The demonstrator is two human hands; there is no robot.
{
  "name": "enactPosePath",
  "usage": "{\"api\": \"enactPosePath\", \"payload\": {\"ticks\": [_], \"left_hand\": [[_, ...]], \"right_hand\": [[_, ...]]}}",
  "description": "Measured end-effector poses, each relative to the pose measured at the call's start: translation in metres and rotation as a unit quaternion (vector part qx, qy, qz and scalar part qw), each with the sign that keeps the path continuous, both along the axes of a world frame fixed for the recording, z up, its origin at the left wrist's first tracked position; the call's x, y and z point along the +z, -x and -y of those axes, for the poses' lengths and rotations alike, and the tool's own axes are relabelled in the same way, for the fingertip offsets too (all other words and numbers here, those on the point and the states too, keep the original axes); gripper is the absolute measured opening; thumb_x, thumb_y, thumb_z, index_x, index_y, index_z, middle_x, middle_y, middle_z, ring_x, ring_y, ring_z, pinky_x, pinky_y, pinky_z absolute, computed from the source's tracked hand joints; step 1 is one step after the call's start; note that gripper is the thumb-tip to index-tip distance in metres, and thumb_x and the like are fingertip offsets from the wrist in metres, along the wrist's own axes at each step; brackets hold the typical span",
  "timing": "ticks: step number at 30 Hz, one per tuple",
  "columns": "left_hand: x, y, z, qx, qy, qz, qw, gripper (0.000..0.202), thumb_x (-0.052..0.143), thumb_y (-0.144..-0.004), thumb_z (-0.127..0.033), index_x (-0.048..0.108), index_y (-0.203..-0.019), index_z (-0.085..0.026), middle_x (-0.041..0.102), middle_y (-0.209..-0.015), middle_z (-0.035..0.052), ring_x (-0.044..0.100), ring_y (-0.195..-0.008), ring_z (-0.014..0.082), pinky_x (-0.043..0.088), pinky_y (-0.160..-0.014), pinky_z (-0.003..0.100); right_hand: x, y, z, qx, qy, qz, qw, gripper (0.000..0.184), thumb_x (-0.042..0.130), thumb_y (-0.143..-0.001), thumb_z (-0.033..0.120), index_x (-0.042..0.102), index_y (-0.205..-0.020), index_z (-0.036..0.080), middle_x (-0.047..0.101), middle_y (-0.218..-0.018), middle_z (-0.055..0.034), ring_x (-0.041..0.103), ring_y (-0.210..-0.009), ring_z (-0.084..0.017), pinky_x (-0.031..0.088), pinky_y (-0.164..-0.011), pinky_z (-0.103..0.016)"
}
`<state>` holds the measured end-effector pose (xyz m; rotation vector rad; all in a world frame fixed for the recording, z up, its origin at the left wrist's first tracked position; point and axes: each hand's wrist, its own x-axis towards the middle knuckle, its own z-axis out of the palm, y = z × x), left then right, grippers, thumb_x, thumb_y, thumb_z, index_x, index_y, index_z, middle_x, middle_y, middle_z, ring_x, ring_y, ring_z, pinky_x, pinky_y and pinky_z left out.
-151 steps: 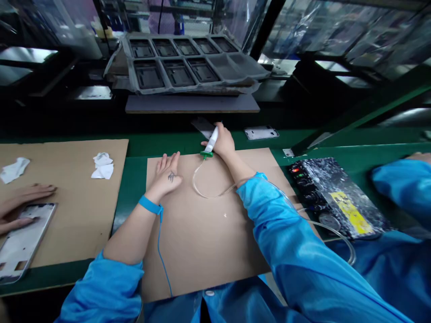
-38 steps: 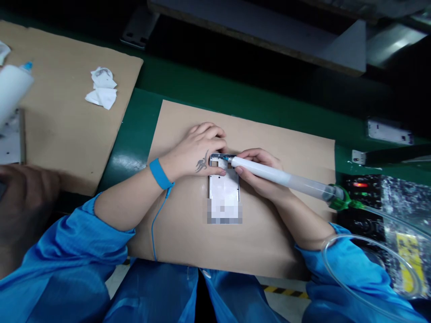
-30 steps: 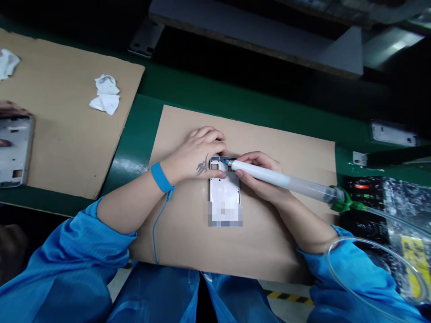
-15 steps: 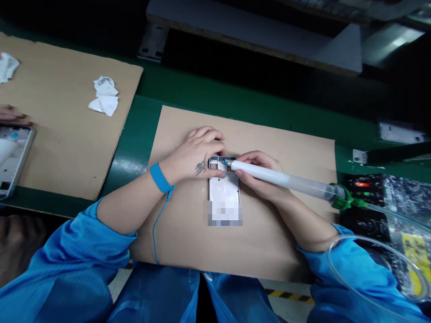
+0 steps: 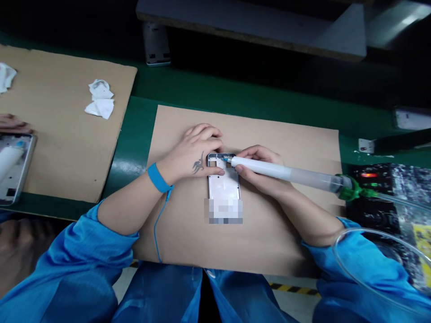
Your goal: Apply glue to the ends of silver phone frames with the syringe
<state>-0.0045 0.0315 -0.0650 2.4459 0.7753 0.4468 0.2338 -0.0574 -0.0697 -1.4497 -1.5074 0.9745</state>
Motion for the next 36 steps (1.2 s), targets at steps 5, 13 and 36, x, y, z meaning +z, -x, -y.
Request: {"api": "enactPosePath", "payload": {"ticks": [5, 13, 36], "left_hand": [[-0.0007, -0.0005, 0.0000, 0.001, -0.004, 0.004, 1.000, 0.056, 0.077, -0.083, -0.074, 0.072, -0.109, -0.025, 0.062, -0.141, 0.0105, 0.047, -0.143, 0.0355, 0.032, -0.122, 0.056], [0.0011, -0.0002, -0.0013, -0.004, -0.004, -0.001, 1.000, 0.055, 0.075, -0.084, -0.074, 0.072, -0.110, -0.025, 0.061, -0.141, 0.0105, 0.046, -0.143, 0.0350, 0.033, -0.123, 0.056], [0.0027, 0.0006, -0.0016, 0.001, 0.004, -0.004, 1.000, 0.056, 0.076, -0.083, -0.075, 0.073, -0.110, -0.026, 0.062, -0.142, 0.0107, 0.046, -0.143, 0.0350, 0.033, -0.123, 0.057]], "right_hand": [[-0.0030, -0.0046, -0.0013, 0.014, 0.008, 0.010, 1.000, 0.029, 0.086, -0.082, 0.044, 0.071, -0.095, 0.024, 0.074, -0.083, -0.0041, 0.066, -0.066, -0.017, 0.057, -0.059, -0.029], [-0.0021, -0.0037, -0.0028, 0.006, 0.012, -0.001, 1.000, 0.032, 0.087, -0.079, 0.047, 0.069, -0.092, 0.024, 0.073, -0.081, -0.0038, 0.066, -0.065, -0.017, 0.057, -0.058, -0.029], [-0.0045, -0.0037, -0.0036, 0.000, 0.008, -0.011, 1.000, 0.032, 0.088, -0.076, 0.045, 0.069, -0.091, 0.023, 0.073, -0.077, -0.0035, 0.064, -0.061, -0.016, 0.053, -0.054, -0.027]]}}
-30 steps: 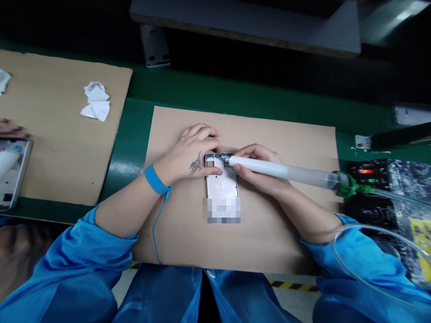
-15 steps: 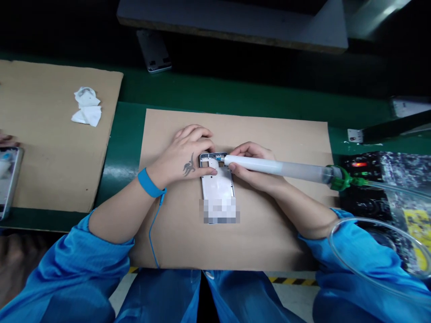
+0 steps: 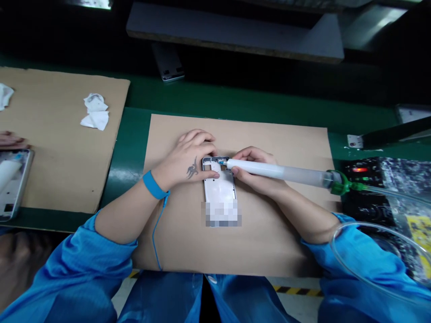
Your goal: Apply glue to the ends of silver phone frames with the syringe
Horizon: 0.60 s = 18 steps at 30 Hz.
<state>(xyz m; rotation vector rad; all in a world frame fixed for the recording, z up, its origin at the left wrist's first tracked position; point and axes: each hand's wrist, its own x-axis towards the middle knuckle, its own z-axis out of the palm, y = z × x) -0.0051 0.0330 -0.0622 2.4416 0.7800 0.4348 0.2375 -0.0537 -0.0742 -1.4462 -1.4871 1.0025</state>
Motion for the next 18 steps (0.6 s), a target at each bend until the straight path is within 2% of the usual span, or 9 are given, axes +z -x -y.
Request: {"api": "enactPosePath", "payload": {"ticks": [4, 12, 18], "left_hand": [[-0.0004, -0.0003, 0.0006, 0.001, 0.004, 0.001, 1.000, 0.057, 0.077, -0.082, -0.074, 0.073, -0.109, -0.024, 0.062, -0.141, 0.0114, 0.047, -0.143, 0.0361, 0.033, -0.123, 0.058], [0.0011, -0.0005, 0.0017, 0.003, 0.012, -0.006, 1.000, 0.056, 0.076, -0.083, -0.075, 0.072, -0.109, -0.025, 0.062, -0.142, 0.0107, 0.045, -0.144, 0.0355, 0.032, -0.122, 0.058], [-0.0015, -0.0002, 0.0014, 0.000, 0.000, 0.003, 1.000, 0.058, 0.074, -0.083, -0.077, 0.072, -0.108, -0.025, 0.062, -0.141, 0.0105, 0.046, -0.143, 0.0354, 0.032, -0.122, 0.057]], "right_hand": [[-0.0001, 0.0004, 0.0005, -0.001, -0.002, -0.001, 1.000, 0.030, 0.087, -0.077, 0.043, 0.069, -0.090, 0.022, 0.074, -0.079, -0.0040, 0.065, -0.062, -0.016, 0.053, -0.054, -0.026], [-0.0008, 0.0004, 0.0011, -0.002, 0.003, -0.010, 1.000, 0.036, 0.088, -0.078, 0.049, 0.068, -0.092, 0.022, 0.073, -0.077, -0.0036, 0.067, -0.062, -0.016, 0.054, -0.055, -0.027], [0.0000, 0.0010, 0.0017, -0.005, 0.003, -0.014, 1.000, 0.032, 0.087, -0.080, 0.045, 0.069, -0.093, 0.022, 0.073, -0.076, -0.0036, 0.068, -0.061, -0.017, 0.054, -0.055, -0.027]]}}
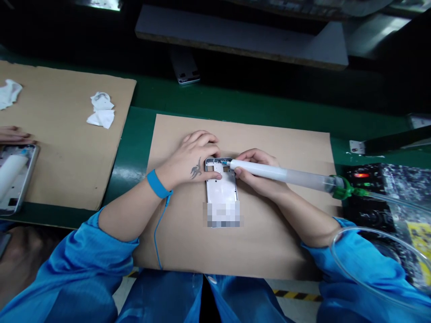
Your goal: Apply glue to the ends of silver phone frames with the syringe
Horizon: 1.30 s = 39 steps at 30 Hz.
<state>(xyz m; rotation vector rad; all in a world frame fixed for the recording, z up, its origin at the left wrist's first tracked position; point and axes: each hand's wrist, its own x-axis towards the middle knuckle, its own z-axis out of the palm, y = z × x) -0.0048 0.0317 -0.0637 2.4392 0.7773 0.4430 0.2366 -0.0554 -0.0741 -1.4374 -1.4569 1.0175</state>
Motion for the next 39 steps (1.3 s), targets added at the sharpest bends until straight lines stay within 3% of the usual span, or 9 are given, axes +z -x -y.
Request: {"api": "enactPosePath", "payload": {"ticks": [12, 26, 39], "left_hand": [[-0.0003, -0.0001, -0.0002, 0.002, -0.001, -0.001, 1.000, 0.054, 0.079, -0.083, -0.072, 0.074, -0.109, -0.025, 0.063, -0.140, 0.0093, 0.047, -0.143, 0.0349, 0.033, -0.122, 0.055], [0.0027, 0.0008, 0.0007, -0.002, 0.003, -0.004, 1.000, 0.054, 0.078, -0.085, -0.071, 0.074, -0.112, -0.025, 0.062, -0.141, 0.0105, 0.047, -0.143, 0.0350, 0.033, -0.122, 0.056], [0.0031, 0.0013, 0.0001, -0.004, 0.006, -0.007, 1.000, 0.056, 0.075, -0.085, -0.075, 0.075, -0.113, -0.026, 0.061, -0.142, 0.0105, 0.046, -0.144, 0.0345, 0.032, -0.123, 0.055]], "right_hand": [[0.0007, 0.0003, 0.0005, -0.012, 0.015, 0.008, 1.000, 0.037, 0.086, -0.081, 0.051, 0.069, -0.096, 0.023, 0.076, -0.081, -0.0052, 0.069, -0.063, -0.018, 0.057, -0.058, -0.031], [0.0022, 0.0038, -0.0006, 0.011, -0.035, 0.027, 0.999, 0.030, 0.084, -0.083, 0.043, 0.072, -0.097, 0.020, 0.077, -0.083, -0.0058, 0.071, -0.065, -0.017, 0.056, -0.058, -0.027], [-0.0007, -0.0008, 0.0006, -0.001, 0.012, 0.004, 1.000, 0.039, 0.083, -0.085, 0.055, 0.068, -0.097, 0.021, 0.076, -0.081, -0.0063, 0.070, -0.064, -0.018, 0.056, -0.058, -0.031]]}}
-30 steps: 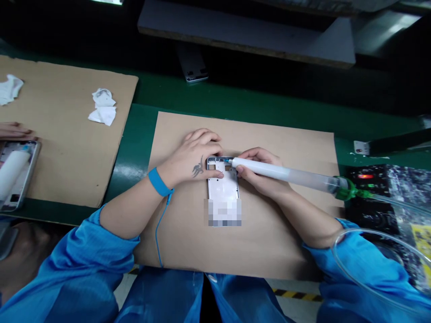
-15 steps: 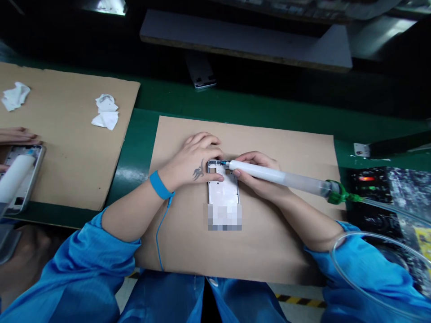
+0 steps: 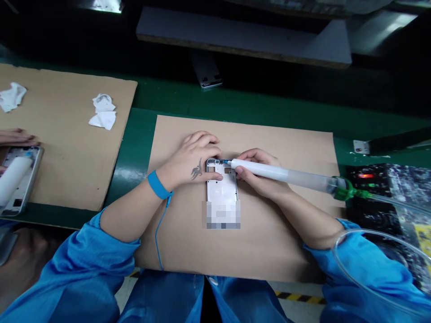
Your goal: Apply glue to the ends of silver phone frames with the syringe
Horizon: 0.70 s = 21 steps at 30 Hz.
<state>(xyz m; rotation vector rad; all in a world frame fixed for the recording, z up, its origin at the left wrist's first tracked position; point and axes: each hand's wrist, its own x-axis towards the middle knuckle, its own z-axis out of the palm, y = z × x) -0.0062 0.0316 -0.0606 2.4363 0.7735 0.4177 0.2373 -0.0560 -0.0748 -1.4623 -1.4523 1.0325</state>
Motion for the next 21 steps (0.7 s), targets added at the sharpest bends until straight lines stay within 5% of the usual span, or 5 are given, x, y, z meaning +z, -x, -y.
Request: {"api": "enactPosePath", "payload": {"ticks": [21], "left_hand": [[0.0003, -0.0005, 0.0000, 0.002, 0.001, -0.001, 1.000, 0.056, 0.074, -0.085, -0.076, 0.075, -0.112, -0.027, 0.062, -0.141, 0.0091, 0.046, -0.143, 0.0341, 0.031, -0.124, 0.055]], "right_hand": [[0.0002, -0.0021, -0.0001, 0.001, 0.013, -0.006, 1.000, 0.042, 0.084, -0.082, 0.059, 0.067, -0.094, 0.022, 0.075, -0.080, -0.0065, 0.069, -0.063, -0.019, 0.057, -0.058, -0.032]]}}
